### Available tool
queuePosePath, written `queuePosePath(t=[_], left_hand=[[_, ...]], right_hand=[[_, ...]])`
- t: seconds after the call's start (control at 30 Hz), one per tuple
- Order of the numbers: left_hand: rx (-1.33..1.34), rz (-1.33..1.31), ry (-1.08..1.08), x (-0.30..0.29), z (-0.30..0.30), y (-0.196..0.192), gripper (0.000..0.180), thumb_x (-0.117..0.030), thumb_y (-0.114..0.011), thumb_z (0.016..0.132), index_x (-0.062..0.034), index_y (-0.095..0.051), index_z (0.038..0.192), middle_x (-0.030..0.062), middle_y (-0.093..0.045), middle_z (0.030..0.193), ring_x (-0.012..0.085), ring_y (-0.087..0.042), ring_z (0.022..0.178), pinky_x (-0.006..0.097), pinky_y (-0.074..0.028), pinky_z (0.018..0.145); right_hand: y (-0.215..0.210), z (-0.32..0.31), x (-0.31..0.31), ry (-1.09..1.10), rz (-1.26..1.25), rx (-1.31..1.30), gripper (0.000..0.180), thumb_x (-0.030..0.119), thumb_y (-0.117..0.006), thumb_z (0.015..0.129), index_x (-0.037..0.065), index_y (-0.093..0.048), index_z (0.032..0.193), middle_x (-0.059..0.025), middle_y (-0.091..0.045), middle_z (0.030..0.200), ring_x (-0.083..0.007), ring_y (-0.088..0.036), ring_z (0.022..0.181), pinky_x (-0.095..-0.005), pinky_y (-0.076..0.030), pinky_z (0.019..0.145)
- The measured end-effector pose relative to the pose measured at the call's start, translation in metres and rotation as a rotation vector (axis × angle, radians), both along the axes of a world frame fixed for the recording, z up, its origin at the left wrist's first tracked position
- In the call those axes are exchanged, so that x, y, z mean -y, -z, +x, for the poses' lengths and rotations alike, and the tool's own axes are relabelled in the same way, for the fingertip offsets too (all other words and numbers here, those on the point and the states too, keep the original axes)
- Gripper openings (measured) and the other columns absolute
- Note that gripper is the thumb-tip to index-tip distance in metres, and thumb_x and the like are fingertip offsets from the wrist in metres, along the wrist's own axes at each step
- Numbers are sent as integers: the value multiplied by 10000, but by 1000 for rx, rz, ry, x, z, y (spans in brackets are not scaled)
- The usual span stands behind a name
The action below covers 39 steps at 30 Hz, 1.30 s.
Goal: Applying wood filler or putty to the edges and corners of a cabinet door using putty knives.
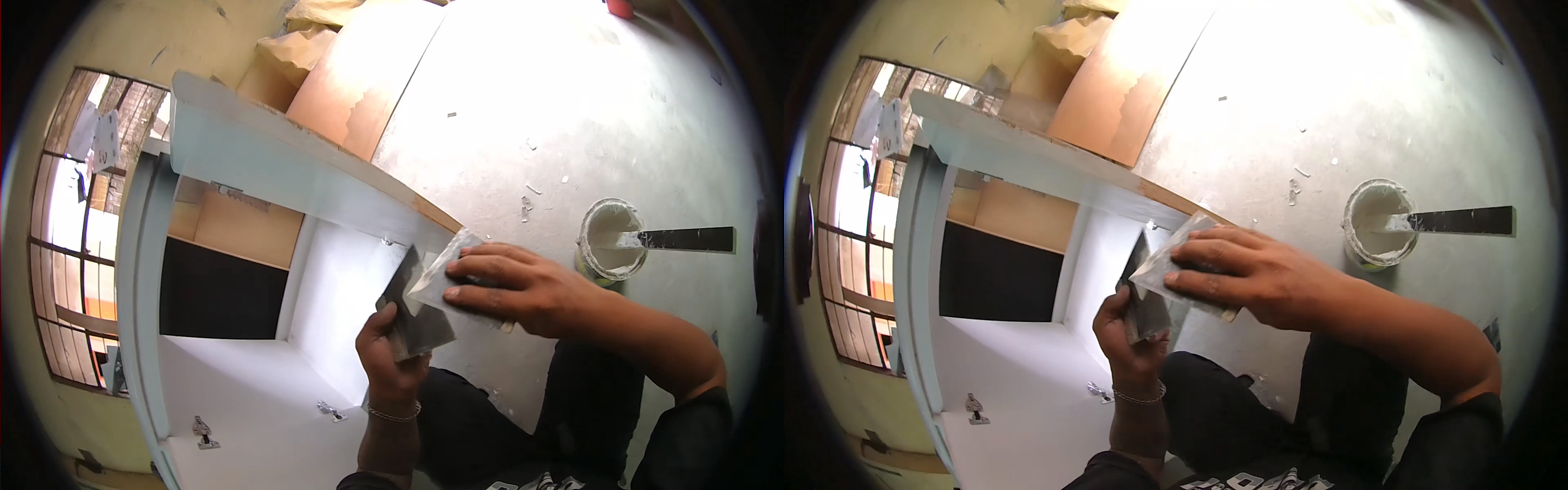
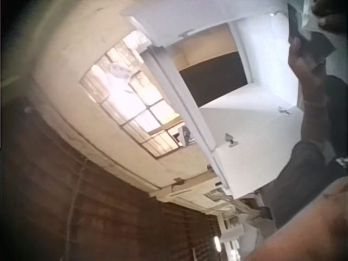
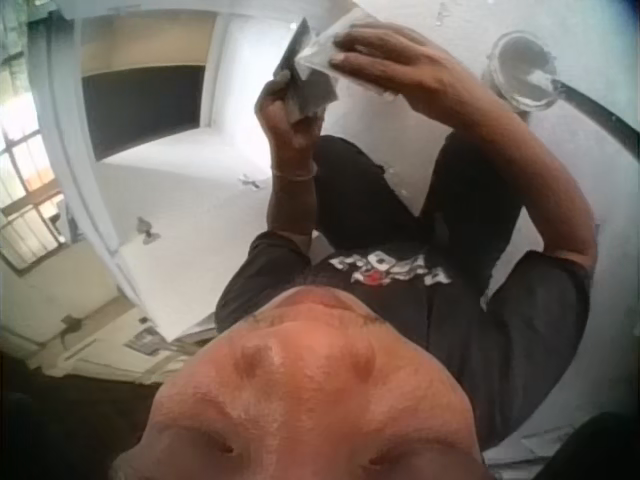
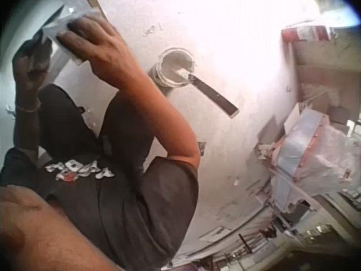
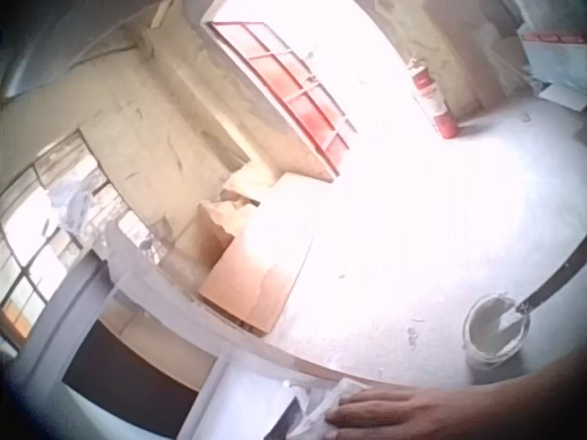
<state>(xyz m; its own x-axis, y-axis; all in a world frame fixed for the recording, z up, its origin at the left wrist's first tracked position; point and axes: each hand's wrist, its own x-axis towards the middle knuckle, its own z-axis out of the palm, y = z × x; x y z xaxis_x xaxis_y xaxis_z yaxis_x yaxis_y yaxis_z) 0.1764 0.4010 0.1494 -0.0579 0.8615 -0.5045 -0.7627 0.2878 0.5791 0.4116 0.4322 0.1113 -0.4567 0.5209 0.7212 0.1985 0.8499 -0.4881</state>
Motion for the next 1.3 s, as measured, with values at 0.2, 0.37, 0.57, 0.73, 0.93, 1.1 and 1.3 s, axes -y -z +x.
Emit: queuePosePath(t=[0.2,0.37,0.57,0.73,0.93,1.1,1.3], left_hand=[[-169,401,210,-11,-27,-13,447,-144,-541,901,69,-546,1293,206,-655,1199,329,-668,1074,437,-535,987],[-544,343,315,-8,-19,-21,447,-127,-546,877,104,-547,1260,218,-652,1162,324,-665,1070,424,-542,965],[-199,462,-239,-6,-48,-7,265,-191,-578,951,-20,-624,1148,80,-686,1107,205,-674,1022,349,-589,821],[-240,400,-326,-14,-44,1,196,-223,-620,920,-65,-630,1034,40,-679,919,151,-660,760,259,-504,508],[-251,369,-261,-8,-41,5,224,-244,-650,899,-64,-631,1031,44,-684,924,156,-668,750,264,-495,520],[-219,366,-228,-7,-36,3,229,-240,-653,899,-60,-631,1039,49,-688,943,165,-676,769,274,-511,556],[-179,432,-159,-10,-47,4,277,-225,-644,906,-37,-635,1110,68,-697,997,178,-687,872,329,-574,755]], right_hand=[[-26,26,6,183,3,102,549,-19,-666,780,175,-646,1292,-40,-645,1276,-298,-595,1207,-429,-525,1019],[-38,19,8,100,145,296,487,39,-674,793,181,-655,1258,-28,-636,1286,-278,-584,1221,-413,-517,1028],[-19,30,1,-12,-338,151,491,-113,-513,872,96,-626,1301,-153,-650,1260,-294,-638,1153,-387,-513,1027],[-15,-17,17,231,-587,-369,458,-86,-439,915,-20,-532,1358,-233,-590,1316,-354,-613,1182,-398,-492,1009],[-27,-60,17,309,-569,-443,518,-105,-399,926,-31,-448,1435,-248,-497,1420,-357,-510,1318,-397,-403,1114],[-22,-82,21,382,-421,-459,638,-149,-480,781,-43,-439,1409,-244,-486,1395,-415,-479,1313,-436,-401,1107],[-18,-72,24,408,-463,-492,593,-157,-436,802,-60,-479,1385,-263,-522,1359,-400,-559,1240,-418,-461,1050]])
